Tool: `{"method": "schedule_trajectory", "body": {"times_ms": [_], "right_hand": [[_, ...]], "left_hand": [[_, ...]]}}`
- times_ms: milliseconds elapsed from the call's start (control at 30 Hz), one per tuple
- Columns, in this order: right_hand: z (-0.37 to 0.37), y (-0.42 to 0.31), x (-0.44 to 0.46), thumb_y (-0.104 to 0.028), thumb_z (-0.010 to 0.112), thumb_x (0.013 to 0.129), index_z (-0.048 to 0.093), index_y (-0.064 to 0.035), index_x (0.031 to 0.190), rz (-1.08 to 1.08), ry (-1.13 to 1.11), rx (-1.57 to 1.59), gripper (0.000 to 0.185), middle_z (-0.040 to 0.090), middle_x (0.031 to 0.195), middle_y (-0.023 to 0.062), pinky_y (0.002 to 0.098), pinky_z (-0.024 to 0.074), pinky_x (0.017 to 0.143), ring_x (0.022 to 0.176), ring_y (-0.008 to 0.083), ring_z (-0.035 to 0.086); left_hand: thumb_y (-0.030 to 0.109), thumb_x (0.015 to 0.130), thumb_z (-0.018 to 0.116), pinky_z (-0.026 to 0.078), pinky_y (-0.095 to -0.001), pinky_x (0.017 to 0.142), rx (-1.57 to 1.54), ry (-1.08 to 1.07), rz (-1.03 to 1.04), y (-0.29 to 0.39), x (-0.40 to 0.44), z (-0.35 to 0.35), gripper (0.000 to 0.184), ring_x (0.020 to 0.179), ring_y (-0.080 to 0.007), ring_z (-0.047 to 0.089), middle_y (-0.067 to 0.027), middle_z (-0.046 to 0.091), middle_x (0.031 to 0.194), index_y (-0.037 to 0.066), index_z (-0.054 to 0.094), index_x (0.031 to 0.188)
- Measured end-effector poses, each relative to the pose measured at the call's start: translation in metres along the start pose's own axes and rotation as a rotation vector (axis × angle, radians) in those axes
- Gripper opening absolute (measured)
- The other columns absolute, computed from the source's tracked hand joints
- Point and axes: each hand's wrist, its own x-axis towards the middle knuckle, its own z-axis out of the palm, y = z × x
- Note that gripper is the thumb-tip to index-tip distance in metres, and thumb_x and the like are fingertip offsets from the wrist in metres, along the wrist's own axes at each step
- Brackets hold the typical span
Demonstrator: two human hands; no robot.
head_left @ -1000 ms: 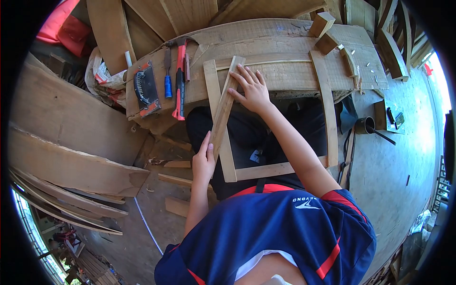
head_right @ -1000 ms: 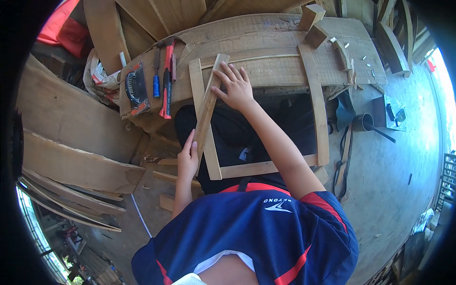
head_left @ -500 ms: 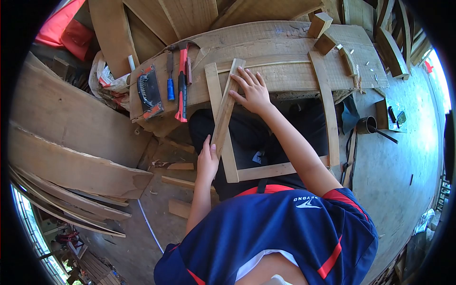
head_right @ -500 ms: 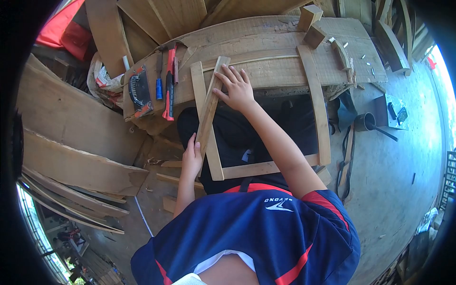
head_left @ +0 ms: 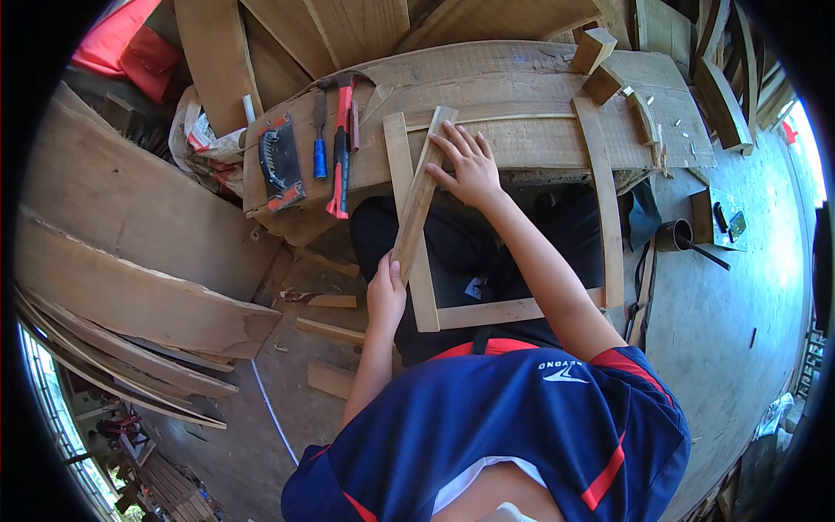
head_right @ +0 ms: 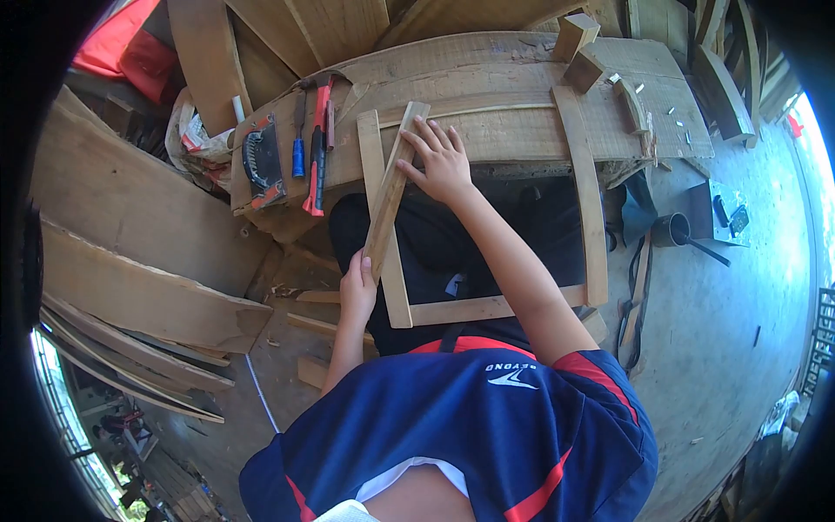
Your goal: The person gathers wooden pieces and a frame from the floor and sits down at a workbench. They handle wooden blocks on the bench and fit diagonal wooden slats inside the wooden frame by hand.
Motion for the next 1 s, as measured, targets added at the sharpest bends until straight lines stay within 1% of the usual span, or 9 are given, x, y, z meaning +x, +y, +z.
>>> {"method": "schedule_trajectory", "body": {"times_ms": [100,167,367,533,600,700,833,900,1000], "right_hand": [[0.0,0.0,0.0,-0.056,0.046,0.086,0.045,-0.0234,0.131,0.005,0.0,0.018,0.056,0.035,0.143,0.0079,0.0484,0.0179,0.109,0.132,0.0282,0.033],[-0.004,0.001,0.0,-0.056,0.046,0.085,0.046,-0.0231,0.131,0.014,-0.001,0.037,0.056,0.035,0.144,0.0079,0.049,0.0175,0.109,0.132,0.0286,0.033],[-0.038,0.011,-0.032,-0.032,0.061,0.083,0.056,-0.0125,0.118,-0.05,0.072,0.451,0.04,0.043,0.137,0.0133,0.0437,0.0338,0.103,0.127,0.0317,0.04],[-0.089,0.022,-0.102,-0.009,0.064,0.08,0.067,-0.0009,0.087,0.256,0.254,0.474,0.011,0.067,0.093,0.0155,0.032,0.0508,0.078,0.088,0.0266,0.065],[-0.111,0.032,-0.127,-0.008,0.062,0.082,0.067,0.0003,0.084,0.366,0.325,0.358,0.009,0.067,0.085,0.0144,0.0312,0.0512,0.073,0.081,0.0258,0.066],[-0.14,0.05,-0.154,-0.007,0.062,0.083,0.067,-0.0006,0.082,0.475,0.479,0.16,0.008,0.067,0.082,0.0128,0.032,0.0493,0.073,0.078,0.0257,0.065],[-0.164,0.087,-0.172,-0.013,0.062,0.084,0.065,-0.0035,0.091,0.41,0.517,-0.234,0.012,0.065,0.093,0.014,0.0354,0.0484,0.076,0.084,0.0287,0.063],[-0.163,0.1,-0.178,-0.02,0.058,0.087,0.065,-0.0039,0.096,0.546,0.511,-0.429,0.02,0.064,0.098,0.0157,0.0376,0.0485,0.075,0.086,0.0313,0.062],[-0.163,0.108,-0.181,-0.026,0.054,0.089,0.065,-0.0029,0.098,0.793,0.397,-0.055,0.026,0.064,0.093,0.0176,0.0377,0.0487,0.074,0.084,0.0324,0.062]], "left_hand": [[0.03,0.098,0.035,0.046,-0.0441,0.082,0.003,0.025,0.012,-0.004,0.0,0.003,0.036,0.096,-0.0408,0.058,-0.0225,0.062,0.103,0.008,0.05,0.121],[0.034,0.098,0.035,0.051,-0.0376,0.063,-0.007,0.013,-0.017,-0.017,0.002,0.009,0.039,0.069,-0.0307,0.065,-0.0205,0.064,0.086,0.006,0.051,0.12],[0.034,0.097,0.042,0.046,-0.0327,0.05,-0.044,0.08,0.039,-0.022,0.001,0.005,0.034,0.054,-0.021,0.06,-0.0148,0.06,0.068,0.003,0.055,0.104],[0.029,0.094,0.051,0.042,-0.0345,0.051,-0.073,0.1,0.04,0.007,-0.003,-0.012,0.031,0.053,-0.0242,0.056,-0.0142,0.057,0.062,0.0,0.055,0.087],[0.028,0.093,0.053,0.04,-0.03,0.049,-0.12,0.041,0.047,0.017,-0.002,-0.015,0.031,0.051,-0.0168,0.052,-0.0116,0.054,0.06,-0.001,0.054,0.083],[0.027,0.094,0.051,0.04,-0.0312,0.049,-0.177,-0.015,0.126,0.04,-0.004,-0.011,0.03,0.05,-0.0187,0.053,-0.0124,0.054,0.06,-0.001,0.053,0.083],[0.027,0.096,0.046,0.041,-0.0328,0.049,-0.277,-0.142,0.146,0.062,-0.011,0.012,0.028,0.053,-0.023,0.056,-0.015,0.052,0.059,0.0,0.052,0.089],[0.026,0.096,0.047,0.038,-0.0305,0.049,-0.276,-0.188,0.203,0.062,-0.009,0.028,0.026,0.053,-0.0165,0.049,-0.0105,0.049,0.059,0.001,0.051,0.089],[0.023,0.096,0.048,0.034,-0.028,0.049,-0.306,-0.26,0.214,0.066,-0.004,0.047,0.024,0.055,-0.0101,0.041,-0.0058,0.045,0.06,0.001,0.049,0.088]]}}
